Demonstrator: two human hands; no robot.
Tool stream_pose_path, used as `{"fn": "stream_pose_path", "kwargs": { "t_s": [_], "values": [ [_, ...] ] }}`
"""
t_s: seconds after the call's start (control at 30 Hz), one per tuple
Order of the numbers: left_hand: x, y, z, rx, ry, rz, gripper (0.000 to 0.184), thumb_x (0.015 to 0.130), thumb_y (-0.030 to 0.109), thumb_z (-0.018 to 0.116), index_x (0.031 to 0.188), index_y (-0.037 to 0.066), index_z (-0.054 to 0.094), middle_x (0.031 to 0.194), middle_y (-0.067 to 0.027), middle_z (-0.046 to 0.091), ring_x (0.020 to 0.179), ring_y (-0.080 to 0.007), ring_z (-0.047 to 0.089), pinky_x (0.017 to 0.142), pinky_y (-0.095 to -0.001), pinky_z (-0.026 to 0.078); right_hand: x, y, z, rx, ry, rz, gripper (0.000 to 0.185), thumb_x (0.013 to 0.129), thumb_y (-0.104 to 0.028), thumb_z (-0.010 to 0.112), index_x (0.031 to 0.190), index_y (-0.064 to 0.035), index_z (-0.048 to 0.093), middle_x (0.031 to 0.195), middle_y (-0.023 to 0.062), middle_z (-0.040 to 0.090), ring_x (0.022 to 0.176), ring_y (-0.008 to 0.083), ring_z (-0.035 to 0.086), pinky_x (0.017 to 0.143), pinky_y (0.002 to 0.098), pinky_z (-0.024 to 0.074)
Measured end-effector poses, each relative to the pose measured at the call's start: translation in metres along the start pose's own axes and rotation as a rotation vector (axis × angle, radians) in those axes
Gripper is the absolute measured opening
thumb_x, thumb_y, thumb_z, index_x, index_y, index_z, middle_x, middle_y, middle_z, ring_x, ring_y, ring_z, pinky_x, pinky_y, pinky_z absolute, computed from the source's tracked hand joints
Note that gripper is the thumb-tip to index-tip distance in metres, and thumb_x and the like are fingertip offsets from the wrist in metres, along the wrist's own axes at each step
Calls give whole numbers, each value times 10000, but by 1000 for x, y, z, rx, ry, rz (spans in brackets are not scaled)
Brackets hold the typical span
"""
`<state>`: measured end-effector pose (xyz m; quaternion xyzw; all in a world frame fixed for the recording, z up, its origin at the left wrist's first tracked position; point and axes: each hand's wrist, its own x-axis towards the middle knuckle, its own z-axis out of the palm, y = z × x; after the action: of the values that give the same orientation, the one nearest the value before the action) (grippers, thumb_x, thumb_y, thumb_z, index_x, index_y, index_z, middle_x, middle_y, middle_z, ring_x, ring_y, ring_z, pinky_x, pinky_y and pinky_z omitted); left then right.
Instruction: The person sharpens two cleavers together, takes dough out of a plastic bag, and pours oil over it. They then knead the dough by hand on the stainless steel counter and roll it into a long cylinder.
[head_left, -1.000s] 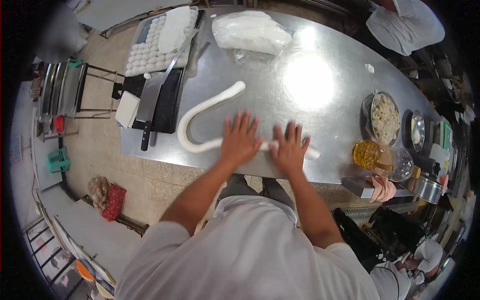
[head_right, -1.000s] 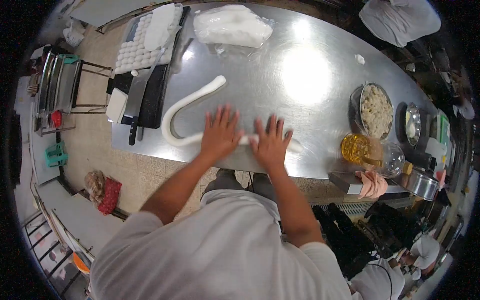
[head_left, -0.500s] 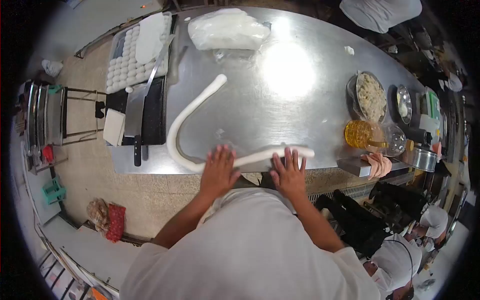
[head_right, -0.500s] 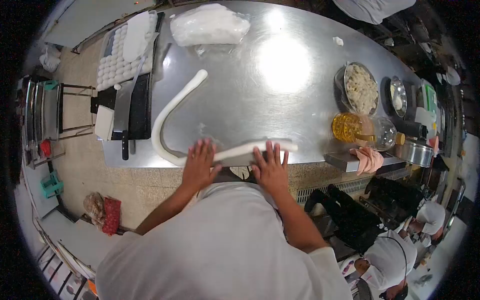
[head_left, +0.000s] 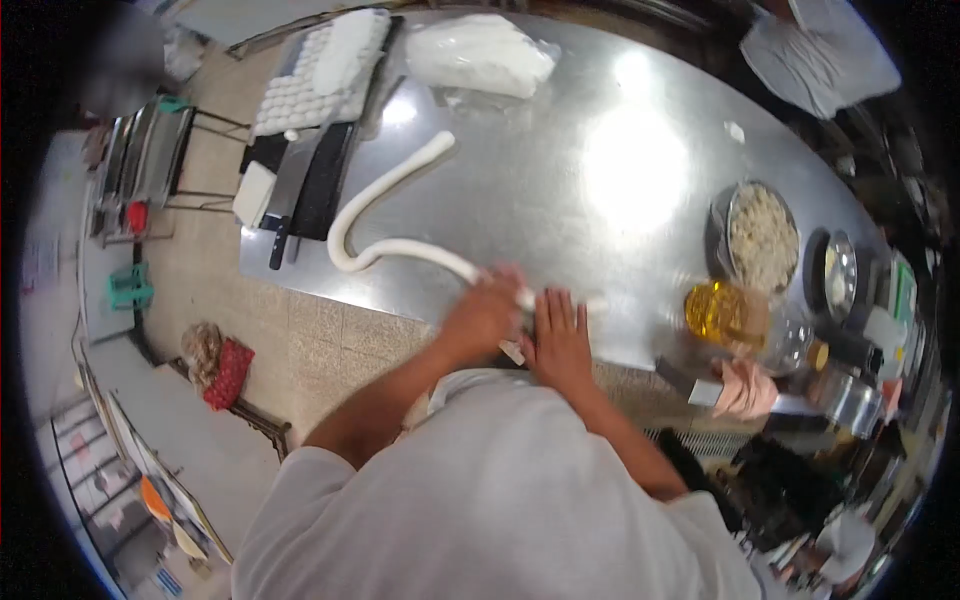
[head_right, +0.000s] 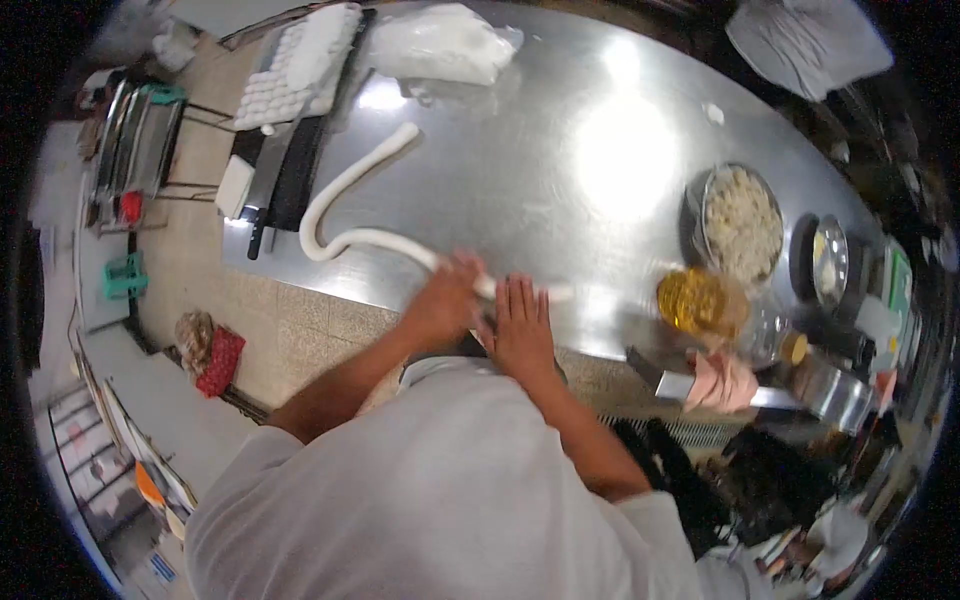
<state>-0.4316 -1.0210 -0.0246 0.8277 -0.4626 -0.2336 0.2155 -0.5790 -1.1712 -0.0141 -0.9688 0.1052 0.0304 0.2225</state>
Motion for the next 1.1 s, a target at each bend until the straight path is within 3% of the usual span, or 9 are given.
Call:
{"fn": "stream_pose_path", "kwargs": {
  "t_s": [0.03, 0.13, 0.2, 0.37, 0.57, 0.67, 0.77, 0.97, 1.1],
  "values": [
    [-10, 19, 30, 315, 0, 201, 651, 964, 350, 551, 1504, 12, 416, 1578, -199, 392, 1469, -407, 345, 1192, -624, 199, -13, 5, -4, 46, -51, -25, 695, 964, -411, 582, 1520, -33, 405, 1594, 193, 369, 1503, 371, 298, 1194, 646, 164],
    [20, 44, 26, 234, 193, 29, 661, 974, 401, 530, 1520, 47, 417, 1602, -179, 363, 1490, -392, 311, 1191, -639, 185, -4, 38, -11, 8, 39, -92, 655, 982, -397, 557, 1516, -44, 417, 1588, 160, 394, 1506, 320, 314, 1191, 645, 175],
    [72, 41, 2, 413, 65, -80, 692, 997, 486, 472, 1553, 85, 382, 1640, -166, 296, 1529, -374, 230, 1196, -652, 158, 48, 63, -12, -93, 97, -46, 618, 994, -409, 528, 1513, -85, 441, 1582, 173, 399, 1487, 374, 329, 1165, 670, 209],
    [169, 14, -30, 387, 380, -161, 747, 992, 567, 421, 1569, 98, 356, 1644, -174, 279, 1528, -380, 219, 1220, -607, 136, 153, 89, -62, -220, 188, 198, 680, 1011, -544, 414, 1554, -136, 396, 1625, 238, 281, 1508, 443, 237, 1185, 662, 171],
    [12, 16, -2, 279, 77, 12, 746, 992, 509, 511, 1555, 49, 346, 1644, -185, 268, 1523, -382, 229, 1215, -608, 143, 0, 44, -12, -99, 59, 59, 802, 931, -493, 595, 1542, -25, 372, 1602, 267, 301, 1498, 456, 257, 1194, 620, 209],
    [-56, 7, -12, 223, -77, -29, 733, 993, 483, 524, 1558, 54, 345, 1643, -172, 276, 1524, -383, 229, 1198, -645, 145, -50, 18, -15, -98, -90, 132, 821, 926, -496, 608, 1579, -88, 326, 1640, 235, 247, 1527, 405, 218, 1211, 604, 172],
    [-49, -27, -30, 387, -25, -72, 704, 1001, 491, 498, 1566, 98, 348, 1652, -141, 270, 1527, -361, 231, 1189, -671, 130, -1, 54, -6, -221, 89, 111, 792, 938, -503, 587, 1586, -131, 326, 1641, 233, 246, 1519, 443, 214, 1193, 652, 165],
    [82, -82, -95, 450, 347, -27, 528, 1002, 433, 519, 1435, 133, 539, 1507, -111, 495, 1418, -346, 416, 1167, -637, 244, 170, 109, -55, -348, 277, 415, 676, 1024, -510, 432, 1569, -118, 352, 1636, 251, 238, 1515, 468, 188, 1198, 650, 154],
    [38, -97, -64, 420, 266, 65, 383, 973, 299, 580, 1310, 124, 632, 1400, -101, 587, 1364, -337, 488, 1169, -611, 278, 106, 83, -25, -403, 184, 192, 684, 1007, -481, 471, 1570, -112, 350, 1631, 230, 271, 1515, 446, 214, 1201, 636, 160]
  ]
}}
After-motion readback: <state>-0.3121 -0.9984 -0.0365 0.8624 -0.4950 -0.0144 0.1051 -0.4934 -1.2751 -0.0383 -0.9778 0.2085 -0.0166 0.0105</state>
